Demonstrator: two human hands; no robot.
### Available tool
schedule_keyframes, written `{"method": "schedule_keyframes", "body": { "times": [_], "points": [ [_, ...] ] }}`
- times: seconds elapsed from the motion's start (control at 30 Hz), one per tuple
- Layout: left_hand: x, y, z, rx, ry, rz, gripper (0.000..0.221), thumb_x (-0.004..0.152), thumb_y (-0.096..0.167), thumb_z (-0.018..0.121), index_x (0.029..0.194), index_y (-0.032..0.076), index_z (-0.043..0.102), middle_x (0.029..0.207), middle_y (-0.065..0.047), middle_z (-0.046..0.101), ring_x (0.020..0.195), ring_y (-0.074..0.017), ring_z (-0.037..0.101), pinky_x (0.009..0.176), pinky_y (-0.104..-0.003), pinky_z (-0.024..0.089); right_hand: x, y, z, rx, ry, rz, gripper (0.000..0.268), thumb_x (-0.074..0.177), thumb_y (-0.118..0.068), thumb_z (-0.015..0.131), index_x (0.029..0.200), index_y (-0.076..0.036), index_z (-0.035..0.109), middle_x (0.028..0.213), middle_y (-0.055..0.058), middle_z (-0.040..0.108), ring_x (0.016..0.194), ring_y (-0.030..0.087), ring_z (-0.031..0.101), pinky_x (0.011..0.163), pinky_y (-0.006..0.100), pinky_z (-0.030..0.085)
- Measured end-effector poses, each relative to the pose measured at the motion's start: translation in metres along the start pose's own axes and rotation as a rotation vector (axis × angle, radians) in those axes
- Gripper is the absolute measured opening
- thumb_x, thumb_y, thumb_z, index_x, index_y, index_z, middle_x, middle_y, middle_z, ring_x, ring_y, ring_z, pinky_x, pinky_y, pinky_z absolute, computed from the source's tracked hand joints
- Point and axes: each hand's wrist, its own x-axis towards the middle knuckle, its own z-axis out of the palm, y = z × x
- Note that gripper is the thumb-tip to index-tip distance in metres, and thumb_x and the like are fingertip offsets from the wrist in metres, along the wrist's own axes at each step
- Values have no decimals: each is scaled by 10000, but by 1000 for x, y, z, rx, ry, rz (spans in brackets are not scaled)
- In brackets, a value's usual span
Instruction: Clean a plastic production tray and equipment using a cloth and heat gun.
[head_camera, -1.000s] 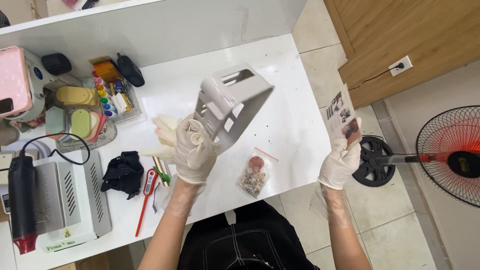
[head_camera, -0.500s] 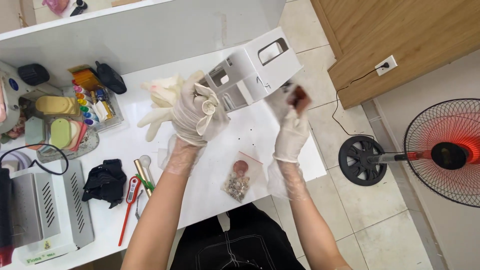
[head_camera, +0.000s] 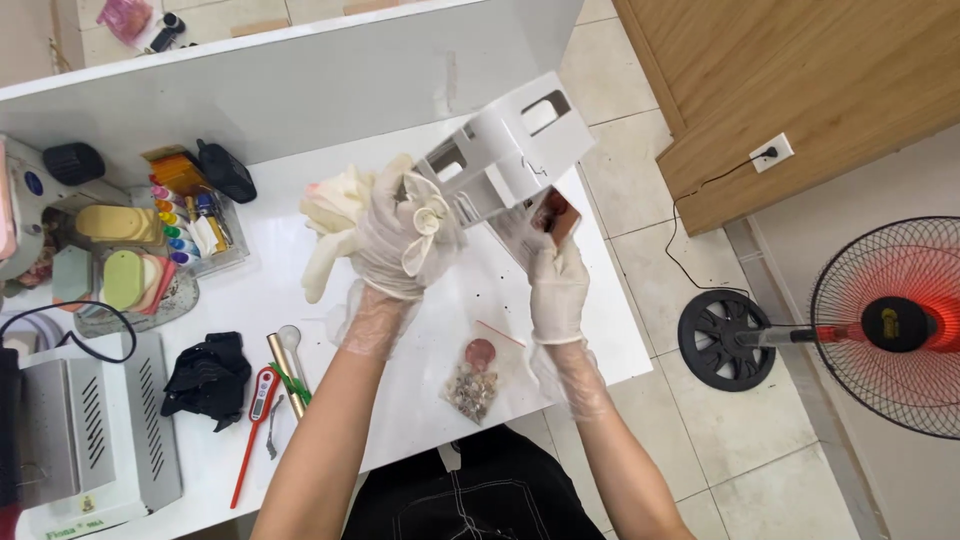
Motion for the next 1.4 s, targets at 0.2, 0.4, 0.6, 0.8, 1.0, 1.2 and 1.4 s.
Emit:
{"method": "schedule_keyframes", "body": {
  "times": [0.2, 0.4, 0.6, 0.8, 1.0, 1.2, 1.4],
  "points": [
    [-16, -3, -4, -150, -73, -376, 271, 952, 141, 701, 1177, 71, 569, 1196, -106, 630, 949, -257, 686, 849, -381, 561, -7, 5, -3, -138, -90, -259, 416, 1087, -147, 548, 1469, 17, 533, 1067, -34, 534, 883, 78, 539, 737, 270, 477],
    [-64, -28, -36, -23, -237, -655, 363, 926, 206, 626, 1233, 19, 578, 1061, -175, 654, 966, -364, 659, 852, -442, 531, -38, -22, -41, -402, -118, -670, 228, 1027, -51, 646, 1238, -37, 563, 849, 35, 446, 738, 150, 460, 640, 324, 425],
    [-197, -93, -71, 173, -756, -1062, 452, 1005, 382, 460, 1046, 7, 709, 1066, -300, 707, 1037, -461, 651, 945, -533, 469, -57, -56, -85, -723, -319, -1298, 512, 725, -129, 797, 1231, -171, 734, 756, 2, 301, 666, 190, 357, 577, 379, 312],
    [-194, -72, -136, 42, -682, -1548, 512, 891, 419, 566, 1063, -38, 722, 1132, -317, 691, 1096, -446, 642, 952, -493, 464, -74, -52, -100, -933, -476, -1390, 633, 640, -110, 751, 1254, -265, 751, 769, 17, 316, 668, 216, 371, 603, 369, 368],
    [-306, -99, -134, 47, -866, -1461, 487, 870, 400, 582, 1070, -15, 738, 1147, -301, 697, 1129, -431, 645, 971, -493, 468, -87, 10, -108, -1078, -393, -1207, 568, 796, -83, 736, 1321, -296, 706, 743, 8, 357, 651, 230, 418, 626, 395, 398],
    [-396, -102, -108, 155, -1269, -879, 399, 943, 299, 474, 1060, 48, 762, 1152, -289, 695, 1126, -427, 668, 1000, -505, 482, -108, 57, -107, -1364, -528, -1089, 636, 862, -137, 704, 1455, -332, 584, 825, -5, 576, 627, 223, 515, 588, 386, 435],
    [-320, -80, -166, -68, -855, -1549, 402, 876, 322, 564, 1012, -20, 726, 1087, -310, 684, 1089, -438, 641, 924, -500, 480, -111, 90, -102, -1337, -885, -750, 668, 846, -242, 707, 1477, -332, 510, 943, 9, 705, 771, 233, 677, 627, 404, 502]
  ]
}}
